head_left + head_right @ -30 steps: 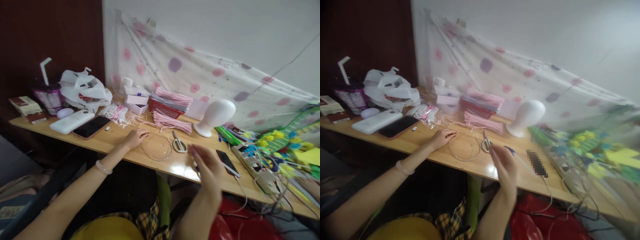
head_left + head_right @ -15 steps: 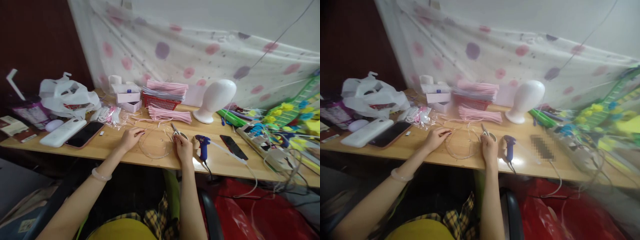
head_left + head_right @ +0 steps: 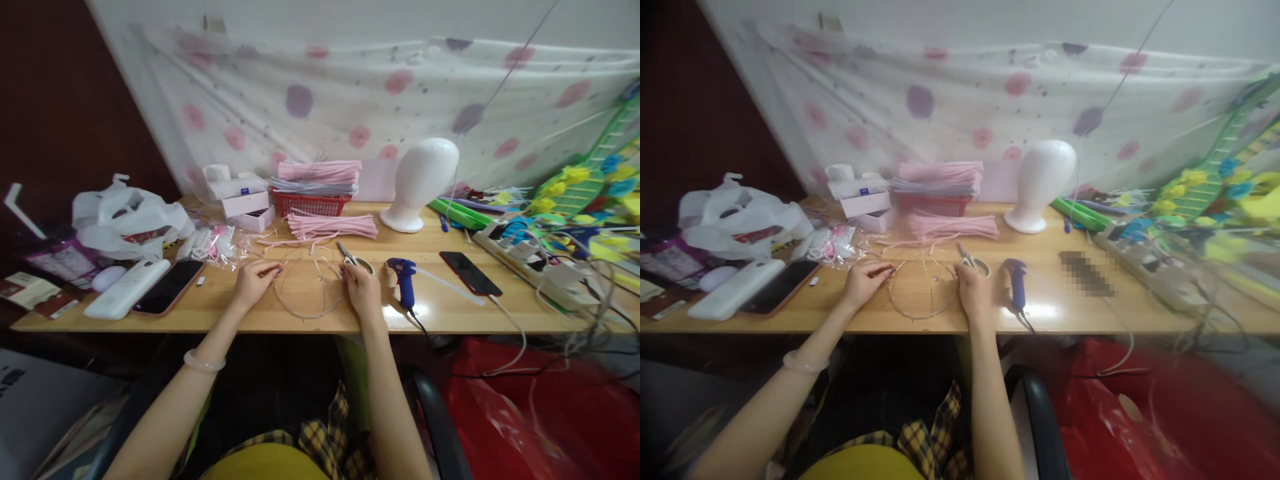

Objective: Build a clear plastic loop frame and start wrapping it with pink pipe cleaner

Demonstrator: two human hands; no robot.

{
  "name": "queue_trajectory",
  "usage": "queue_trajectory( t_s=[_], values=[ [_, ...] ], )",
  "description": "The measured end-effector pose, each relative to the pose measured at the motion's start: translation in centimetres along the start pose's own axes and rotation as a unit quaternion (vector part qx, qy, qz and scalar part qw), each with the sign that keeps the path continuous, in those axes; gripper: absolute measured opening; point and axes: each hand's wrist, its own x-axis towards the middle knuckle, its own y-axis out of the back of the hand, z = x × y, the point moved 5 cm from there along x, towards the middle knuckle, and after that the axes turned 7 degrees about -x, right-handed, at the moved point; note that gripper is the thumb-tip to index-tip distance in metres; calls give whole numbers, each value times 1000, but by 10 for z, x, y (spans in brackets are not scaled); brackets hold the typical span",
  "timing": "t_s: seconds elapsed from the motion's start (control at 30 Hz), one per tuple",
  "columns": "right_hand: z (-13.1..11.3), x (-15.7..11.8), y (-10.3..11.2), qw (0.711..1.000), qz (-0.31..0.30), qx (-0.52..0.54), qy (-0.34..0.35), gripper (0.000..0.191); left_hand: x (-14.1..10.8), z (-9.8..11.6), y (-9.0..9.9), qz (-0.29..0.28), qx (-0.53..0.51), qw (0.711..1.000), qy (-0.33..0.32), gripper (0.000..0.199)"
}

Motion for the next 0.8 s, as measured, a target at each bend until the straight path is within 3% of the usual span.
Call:
queue_trajectory(
  t_s=[0.3, 0.8],
  values=[
    [2, -3, 3, 1000, 24, -5, 1, 33, -3, 12, -2, -5, 9, 999, -34, 17],
    [6, -9, 5, 1000, 23, -17, -2, 32, -4, 12, -6, -32, 17, 998, -48, 17]
  ],
)
